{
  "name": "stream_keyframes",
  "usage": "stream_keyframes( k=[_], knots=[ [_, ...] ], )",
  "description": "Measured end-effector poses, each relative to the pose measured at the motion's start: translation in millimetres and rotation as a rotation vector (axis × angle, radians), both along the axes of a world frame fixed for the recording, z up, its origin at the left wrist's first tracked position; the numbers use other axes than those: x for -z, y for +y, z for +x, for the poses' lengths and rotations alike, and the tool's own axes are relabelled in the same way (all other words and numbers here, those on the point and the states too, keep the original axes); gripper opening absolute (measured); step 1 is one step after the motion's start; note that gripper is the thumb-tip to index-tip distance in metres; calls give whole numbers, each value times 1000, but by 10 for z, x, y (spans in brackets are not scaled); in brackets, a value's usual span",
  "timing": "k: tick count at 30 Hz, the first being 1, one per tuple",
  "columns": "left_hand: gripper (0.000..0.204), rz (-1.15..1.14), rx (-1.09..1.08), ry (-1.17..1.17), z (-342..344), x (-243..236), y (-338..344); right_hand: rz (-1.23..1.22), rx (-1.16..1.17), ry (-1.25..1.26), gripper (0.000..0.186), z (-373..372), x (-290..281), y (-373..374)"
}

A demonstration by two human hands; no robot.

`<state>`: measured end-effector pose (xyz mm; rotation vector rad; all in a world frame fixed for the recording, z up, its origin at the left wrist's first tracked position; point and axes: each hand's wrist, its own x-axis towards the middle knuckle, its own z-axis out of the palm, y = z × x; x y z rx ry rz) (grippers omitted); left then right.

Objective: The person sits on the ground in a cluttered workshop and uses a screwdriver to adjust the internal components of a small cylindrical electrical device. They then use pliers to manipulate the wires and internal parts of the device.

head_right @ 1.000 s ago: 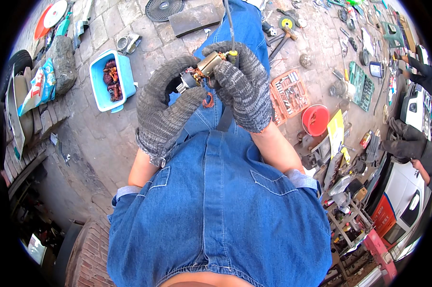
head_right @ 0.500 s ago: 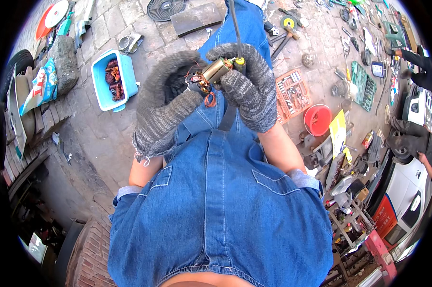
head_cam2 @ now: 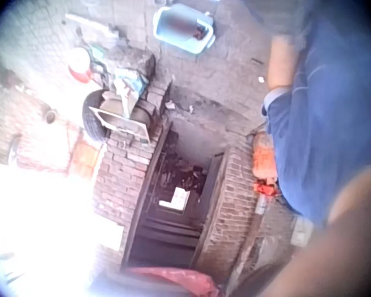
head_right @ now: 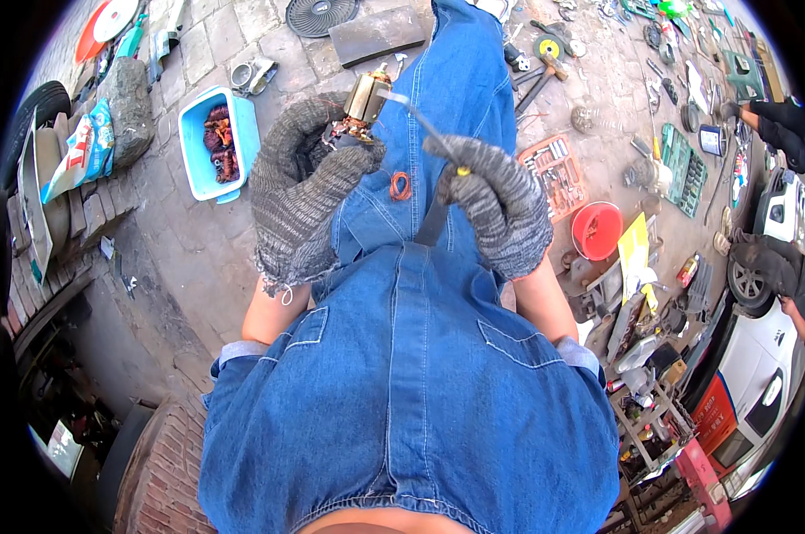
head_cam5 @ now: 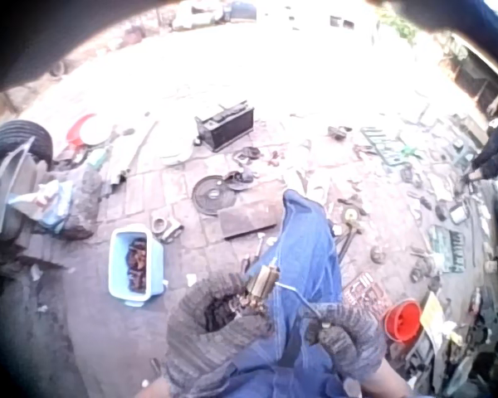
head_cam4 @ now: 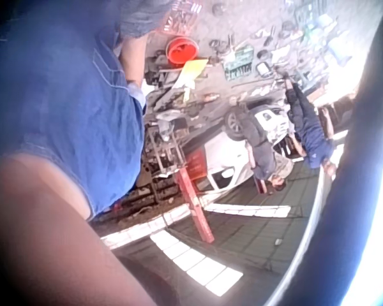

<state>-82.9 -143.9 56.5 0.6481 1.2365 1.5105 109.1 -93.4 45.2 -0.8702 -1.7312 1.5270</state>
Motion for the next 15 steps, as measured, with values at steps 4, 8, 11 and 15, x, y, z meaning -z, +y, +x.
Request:
stream_keyframes(
  k=[4,8,11,15],
  knots=[
    [46,63,-52,1,12,10,-2,12,-35,-234,25,124,105,-68],
    [45,36,-45,45,7,-39,17,76,-54,-260,26,78,62,-51],
    [45,56,-63,57,23,-29,9,123,-58,-285,27,60,73,-40],
    [45,26,-41,115,7,-44,16,130,-37,-297,28,35,81,-56]
  ],
)
